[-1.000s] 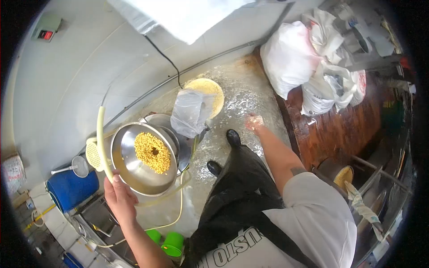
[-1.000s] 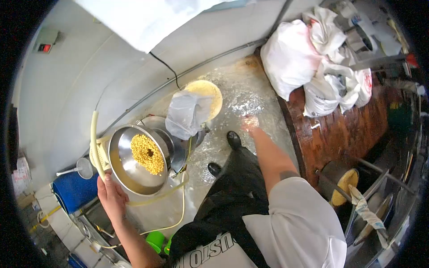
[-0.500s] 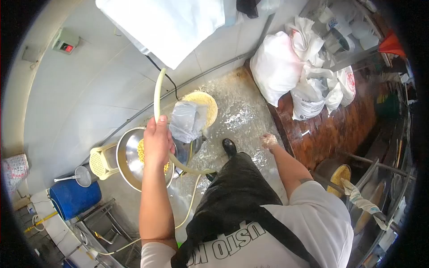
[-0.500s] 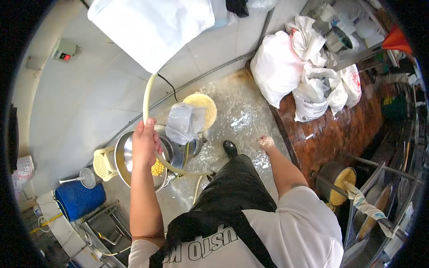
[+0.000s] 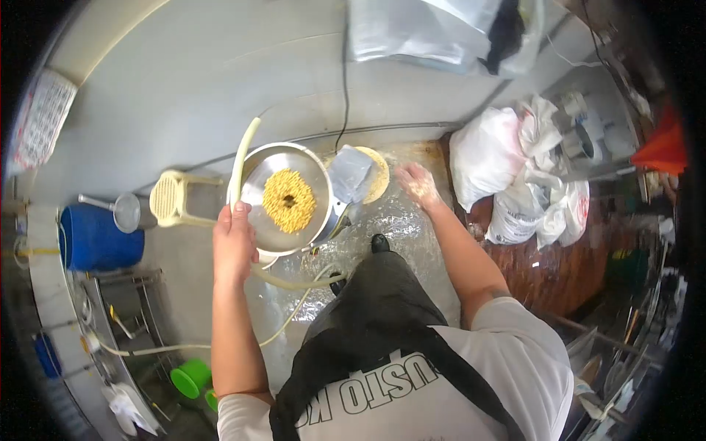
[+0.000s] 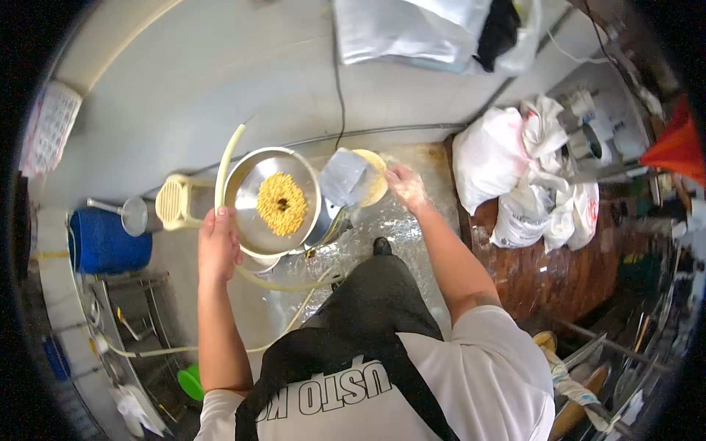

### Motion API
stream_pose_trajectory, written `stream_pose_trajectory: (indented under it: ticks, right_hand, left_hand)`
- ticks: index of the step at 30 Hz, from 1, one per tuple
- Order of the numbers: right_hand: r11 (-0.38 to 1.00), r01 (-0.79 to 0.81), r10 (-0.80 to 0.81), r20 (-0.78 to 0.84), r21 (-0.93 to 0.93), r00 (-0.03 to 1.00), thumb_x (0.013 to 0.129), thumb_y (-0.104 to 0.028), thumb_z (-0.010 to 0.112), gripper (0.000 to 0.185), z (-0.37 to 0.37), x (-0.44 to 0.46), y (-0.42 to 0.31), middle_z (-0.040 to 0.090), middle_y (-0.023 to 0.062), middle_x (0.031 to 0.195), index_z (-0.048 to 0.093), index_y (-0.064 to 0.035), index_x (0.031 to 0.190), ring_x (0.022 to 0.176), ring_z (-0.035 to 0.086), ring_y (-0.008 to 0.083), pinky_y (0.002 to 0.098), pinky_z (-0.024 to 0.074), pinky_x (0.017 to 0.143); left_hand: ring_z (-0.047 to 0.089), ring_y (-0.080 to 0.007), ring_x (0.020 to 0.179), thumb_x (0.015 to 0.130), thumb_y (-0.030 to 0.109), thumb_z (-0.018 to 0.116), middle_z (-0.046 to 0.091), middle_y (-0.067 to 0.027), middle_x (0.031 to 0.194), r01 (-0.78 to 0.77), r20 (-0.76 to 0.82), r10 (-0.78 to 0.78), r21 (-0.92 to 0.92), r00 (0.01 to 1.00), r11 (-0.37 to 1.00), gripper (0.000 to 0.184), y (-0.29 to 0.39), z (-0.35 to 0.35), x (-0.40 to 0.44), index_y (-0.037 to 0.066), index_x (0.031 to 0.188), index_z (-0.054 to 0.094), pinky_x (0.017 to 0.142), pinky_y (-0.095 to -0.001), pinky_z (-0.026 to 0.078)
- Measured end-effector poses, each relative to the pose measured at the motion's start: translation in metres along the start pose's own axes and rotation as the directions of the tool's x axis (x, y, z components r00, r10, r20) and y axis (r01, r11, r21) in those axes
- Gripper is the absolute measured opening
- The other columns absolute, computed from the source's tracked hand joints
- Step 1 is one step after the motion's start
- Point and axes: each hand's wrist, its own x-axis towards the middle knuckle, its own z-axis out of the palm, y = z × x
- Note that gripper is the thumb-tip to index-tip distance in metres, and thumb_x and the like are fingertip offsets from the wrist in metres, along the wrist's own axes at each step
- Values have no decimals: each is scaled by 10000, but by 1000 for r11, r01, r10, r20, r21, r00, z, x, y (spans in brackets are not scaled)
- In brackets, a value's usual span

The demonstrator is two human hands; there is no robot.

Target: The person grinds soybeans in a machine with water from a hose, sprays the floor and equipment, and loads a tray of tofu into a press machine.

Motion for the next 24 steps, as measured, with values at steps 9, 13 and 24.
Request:
stream_pose_trajectory:
  ticks: [9, 13, 24]
  right_hand:
    - [785, 601, -385, 642, -151, 663, 907, -360, 664, 409, 141, 17, -244, 692, 207, 1122, 675, -46, 1168, 1057, 667, 368, 456, 522, 924]
    - [592, 771, -161, 902, -237, 401, 881, -351, 689, 360, 225, 34, -231, 716, 211, 1061, 722, -74, 1110, 979, 689, 378, 478, 542, 853]
    - [990, 141, -91, 804, 9, 588, 921, -203, 634, 265, 209, -11, -262, 736, 193, 990, 717, -65, 1133, 859, 724, 360, 462, 567, 732]
  left_hand:
    - [394, -40, 482, 1059, 393, 523, 439, 50, 616, -96, -66, 120, 288, 991, 953, 338, -82, -145, -113, 69, 1042, 618, 418, -256, 322]
    - [552, -220, 621, 1038, 313, 550, 587, -94, 656, -108, 18, 110, 398, 994, 911, 330, -83, -160, -163, -7, 997, 620, 628, -374, 469]
    - [645, -438, 727, 1031, 322, 543, 646, -259, 778, -6, -245, 138, 474, 960, 881, 349, -110, -184, -154, -16, 982, 614, 670, -475, 497]
